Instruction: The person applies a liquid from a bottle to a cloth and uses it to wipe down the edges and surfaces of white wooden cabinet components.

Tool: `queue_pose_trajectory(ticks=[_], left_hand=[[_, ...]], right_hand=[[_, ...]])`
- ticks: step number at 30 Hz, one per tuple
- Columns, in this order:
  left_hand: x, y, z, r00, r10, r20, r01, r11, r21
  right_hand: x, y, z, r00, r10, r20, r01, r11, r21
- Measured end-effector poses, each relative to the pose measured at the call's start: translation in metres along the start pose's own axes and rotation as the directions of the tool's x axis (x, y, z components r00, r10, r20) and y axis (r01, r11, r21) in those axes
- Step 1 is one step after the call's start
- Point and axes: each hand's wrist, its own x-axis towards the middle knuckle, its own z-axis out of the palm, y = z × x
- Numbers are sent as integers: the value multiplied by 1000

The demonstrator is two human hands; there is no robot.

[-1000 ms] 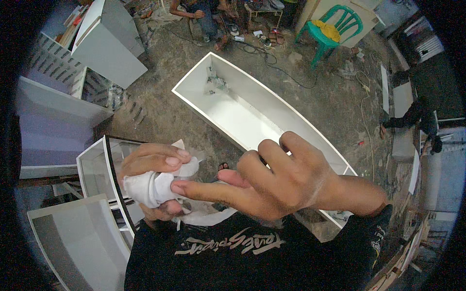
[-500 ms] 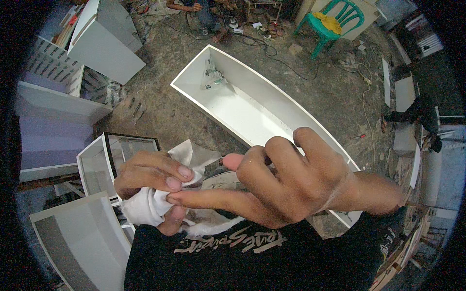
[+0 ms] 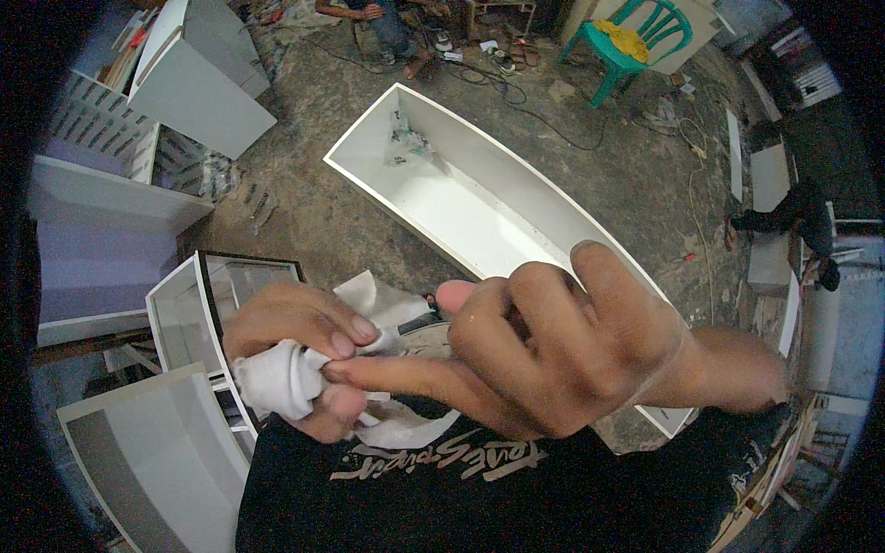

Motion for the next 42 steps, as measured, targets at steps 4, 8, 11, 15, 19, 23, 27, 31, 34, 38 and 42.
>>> queue_pose_trajectory(ticks=[4, 8, 11, 15, 19, 23, 27, 31, 34, 38, 42], left_hand=[[-8, -13, 10, 996, -54, -73, 51, 998, -38], [-12, -9, 13, 979, -177, -104, 163, 978, -132], [-12, -6, 14, 975, -207, -87, 190, 967, -170], [-13, -3, 13, 958, -272, -91, 244, 939, -243], [-13, -1, 14, 954, -291, -74, 263, 930, -256], [-12, -4, 12, 963, -266, -38, 246, 930, -273], [-9, -3, 13, 964, -261, -42, 237, 922, -306], [-11, -4, 9, 967, -253, -35, 230, 922, -312], [-8, -3, 6, 969, -245, -14, 230, 928, -294], [-16, -22, 12, 944, -300, -140, 245, 917, -313], [-23, -66, 28, 886, -378, -268, 267, 889, -373]], right_hand=[[-8, 13, 1, 986, -151, 71, 156, 986, -57], [0, 6, 3, 998, -55, -28, 55, 998, -10], [-7, 1, 15, 986, -67, -150, 57, 996, -72], [-4, 3, -4, 995, -85, 50, 83, 996, 30], [-7, 12, -14, 975, -151, 163, 144, 988, 57], [15, 18, -26, 926, -231, 299, 244, 970, -5], [-1, 7, -1, 994, -55, -90, 48, 996, -71], [3, 8, -8, 997, -64, 49, 65, 998, -13], [3, 4, -22, 965, -66, 252, 58, 998, 37], [15, 21, -27, 853, -136, 504, -115, 892, 437], [-30, 10, 0, 827, -42, 561, -556, 86, 826]])
